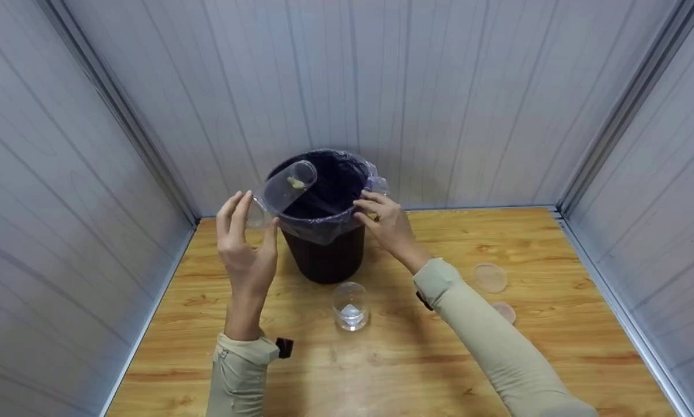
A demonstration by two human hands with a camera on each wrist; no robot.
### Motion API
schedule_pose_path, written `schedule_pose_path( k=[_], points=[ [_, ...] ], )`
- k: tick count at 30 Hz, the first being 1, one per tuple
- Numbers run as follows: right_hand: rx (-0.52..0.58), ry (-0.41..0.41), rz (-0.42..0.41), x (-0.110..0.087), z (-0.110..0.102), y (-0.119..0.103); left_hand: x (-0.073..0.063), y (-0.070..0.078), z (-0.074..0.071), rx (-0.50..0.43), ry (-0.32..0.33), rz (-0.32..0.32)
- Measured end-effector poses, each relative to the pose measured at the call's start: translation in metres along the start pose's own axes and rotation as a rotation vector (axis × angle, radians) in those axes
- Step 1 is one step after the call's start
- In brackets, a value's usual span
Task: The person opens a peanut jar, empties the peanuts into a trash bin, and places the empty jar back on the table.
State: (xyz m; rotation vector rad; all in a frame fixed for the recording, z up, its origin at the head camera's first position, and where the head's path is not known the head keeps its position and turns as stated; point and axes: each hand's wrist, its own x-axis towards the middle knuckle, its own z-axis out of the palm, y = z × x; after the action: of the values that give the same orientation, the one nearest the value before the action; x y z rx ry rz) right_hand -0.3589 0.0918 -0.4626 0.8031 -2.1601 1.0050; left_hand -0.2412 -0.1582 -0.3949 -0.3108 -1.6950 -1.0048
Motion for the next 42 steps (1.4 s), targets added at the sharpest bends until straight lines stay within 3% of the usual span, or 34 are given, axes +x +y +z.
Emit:
schedule_pose_path(
  k=[7,10,15,21,29,35,38,42],
  points=[
    [-0.002,-0.003,0.01,0.0,0.0,-0.002,0.001,-0.003,-0.002,0.026,-0.154,-0.006],
    [-0.003,-0.005,0.011,0.0,0.0,-0.002,0.0,-0.005,-0.002,0.036,-0.169,-0.01],
    [0.02,-0.008,0.007,-0.001,0.001,-0.002,-0.003,-0.007,-0.002,0.03,-0.143,-0.018],
    [-0.032,0.011,-0.023,0.0,0.001,0.0,-0.006,-0.004,-0.001,-0.035,-0.094,-0.088],
    [-0.09,0.003,-0.069,-0.008,0.001,0.003,-0.008,0.025,-0.005,-0.049,-0.035,-0.204],
    [-0.133,0.064,-0.115,-0.016,-0.002,0.01,-0.015,0.03,-0.007,-0.148,0.016,-0.36],
    [-0.129,0.088,-0.105,-0.022,-0.005,0.012,-0.022,0.02,-0.006,-0.285,0.031,-0.472],
    [-0.08,0.132,-0.048,-0.032,-0.011,0.012,-0.034,0.003,-0.002,-0.553,0.065,-0.65]
  ],
)
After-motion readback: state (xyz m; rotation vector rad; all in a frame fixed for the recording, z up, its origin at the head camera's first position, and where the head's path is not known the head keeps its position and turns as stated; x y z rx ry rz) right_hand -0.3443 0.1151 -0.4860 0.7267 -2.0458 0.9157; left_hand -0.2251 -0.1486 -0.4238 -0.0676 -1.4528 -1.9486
